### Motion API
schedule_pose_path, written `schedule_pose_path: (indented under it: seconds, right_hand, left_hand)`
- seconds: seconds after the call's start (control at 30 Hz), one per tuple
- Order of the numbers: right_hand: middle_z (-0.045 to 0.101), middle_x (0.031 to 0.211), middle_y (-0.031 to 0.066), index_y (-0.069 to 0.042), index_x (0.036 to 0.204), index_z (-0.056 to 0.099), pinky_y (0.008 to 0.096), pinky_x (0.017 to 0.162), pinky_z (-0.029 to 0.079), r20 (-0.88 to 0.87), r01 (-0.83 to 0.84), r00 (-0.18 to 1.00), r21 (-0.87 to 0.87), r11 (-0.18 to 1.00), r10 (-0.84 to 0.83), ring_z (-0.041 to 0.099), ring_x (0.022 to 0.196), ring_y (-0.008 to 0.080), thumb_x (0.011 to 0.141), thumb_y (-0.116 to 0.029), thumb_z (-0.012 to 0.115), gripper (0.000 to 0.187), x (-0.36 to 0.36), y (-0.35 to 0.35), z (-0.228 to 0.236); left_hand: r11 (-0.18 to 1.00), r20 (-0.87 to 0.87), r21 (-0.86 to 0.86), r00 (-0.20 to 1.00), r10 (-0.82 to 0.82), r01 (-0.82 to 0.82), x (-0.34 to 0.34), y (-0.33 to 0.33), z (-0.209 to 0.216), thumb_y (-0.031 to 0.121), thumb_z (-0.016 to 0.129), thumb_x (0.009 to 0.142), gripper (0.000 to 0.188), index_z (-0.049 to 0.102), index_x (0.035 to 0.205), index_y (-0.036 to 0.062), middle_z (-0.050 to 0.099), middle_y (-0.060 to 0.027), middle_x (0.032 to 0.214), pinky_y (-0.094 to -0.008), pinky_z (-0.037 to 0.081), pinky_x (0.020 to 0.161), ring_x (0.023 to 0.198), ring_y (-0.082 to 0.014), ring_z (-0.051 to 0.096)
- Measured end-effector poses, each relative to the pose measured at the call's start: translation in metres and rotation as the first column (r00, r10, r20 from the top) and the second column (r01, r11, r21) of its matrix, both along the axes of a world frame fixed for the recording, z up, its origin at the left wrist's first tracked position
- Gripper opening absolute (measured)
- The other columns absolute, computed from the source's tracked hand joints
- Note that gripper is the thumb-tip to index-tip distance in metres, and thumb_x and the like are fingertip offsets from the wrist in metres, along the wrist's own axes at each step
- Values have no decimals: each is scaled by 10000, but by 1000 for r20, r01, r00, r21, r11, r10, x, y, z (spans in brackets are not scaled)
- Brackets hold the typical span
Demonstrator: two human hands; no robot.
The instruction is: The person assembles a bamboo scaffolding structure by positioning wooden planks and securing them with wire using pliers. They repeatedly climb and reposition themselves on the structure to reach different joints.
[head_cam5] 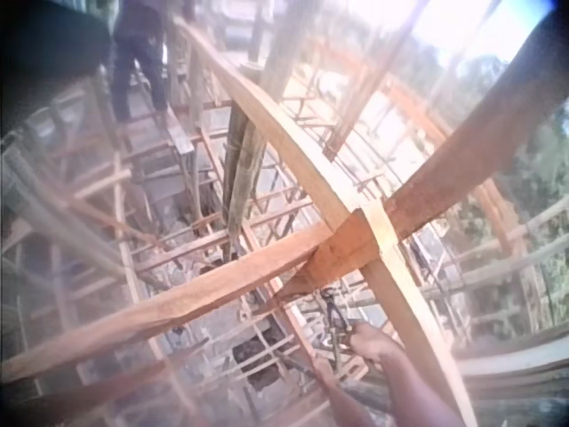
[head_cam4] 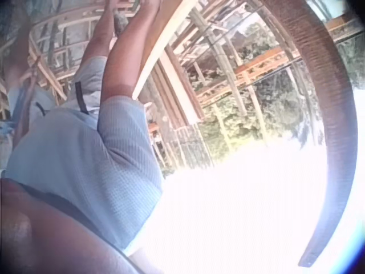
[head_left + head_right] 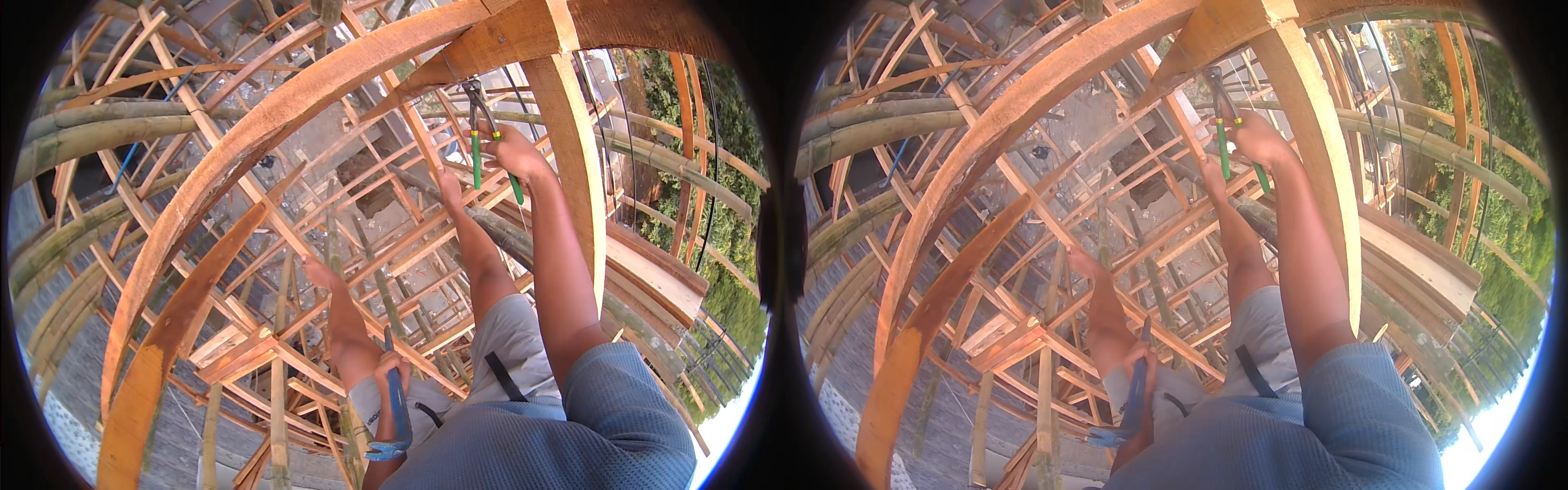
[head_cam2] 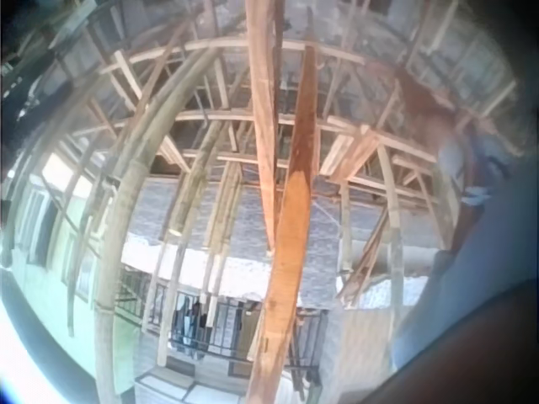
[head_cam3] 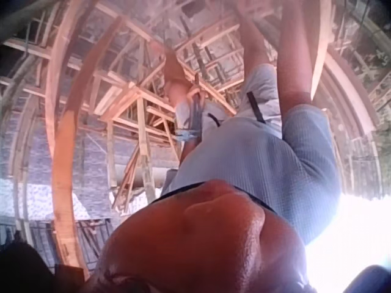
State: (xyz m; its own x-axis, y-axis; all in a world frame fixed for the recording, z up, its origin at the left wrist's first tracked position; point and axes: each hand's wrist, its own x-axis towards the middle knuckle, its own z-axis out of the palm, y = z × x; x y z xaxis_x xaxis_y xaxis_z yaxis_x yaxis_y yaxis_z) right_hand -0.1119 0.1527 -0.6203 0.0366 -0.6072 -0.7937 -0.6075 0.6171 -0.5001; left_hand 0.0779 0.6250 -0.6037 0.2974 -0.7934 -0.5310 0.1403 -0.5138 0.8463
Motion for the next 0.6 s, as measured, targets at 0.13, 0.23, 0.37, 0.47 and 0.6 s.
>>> schedule_pose_path:
  seconds: [0.13,0.23,0.37,0.47,0.6]
  right_hand:
    - [704,1299,131,2,1476,523,360,918,508,-223,-245,947,-44,968,230,662,1145,194,1001,-78,533,482,12,18,-1]
    - [718,1215,154,-9,1397,603,372,972,485,-227,-242,954,-201,949,195,654,1116,237,985,-60,551,418,25,32,-8]
    - [717,1177,205,-14,1357,631,392,1012,475,-260,-176,960,-258,950,107,663,1122,296,957,-21,550,408,37,44,-17]
    - [710,1170,243,-31,1352,637,409,1009,479,-292,-198,952,-349,916,94,672,1142,336,933,-4,537,431,40,50,-16]
    - [702,1179,271,-34,1340,641,436,997,489,-293,-232,950,-431,872,109,676,1156,386,903,17,517,458,40,48,-12]
  left_hand:
    - [999,-15,15,999,51,-51,6,-1,3,-108,611,862,347,369,639,4,361,-77,615,-358,322,586,586,-214,415]
    - [993,-33,16,992,118,-118,6,-1,6,-103,607,875,335,385,644,-6,359,-70,629,-350,314,586,599,-190,408]
    - [981,-52,74,981,184,-180,8,3,9,-99,606,881,316,408,649,-15,376,-67,644,-343,321,596,626,-169,419]
    - [970,-75,94,970,231,-223,9,5,7,-83,614,884,311,421,650,-14,421,-71,660,-330,375,645,658,-176,459]
    - [965,-96,113,964,247,-236,6,10,2,-53,620,893,304,440,652,-8,487,-72,689,-327,455,760,710,-188,518]
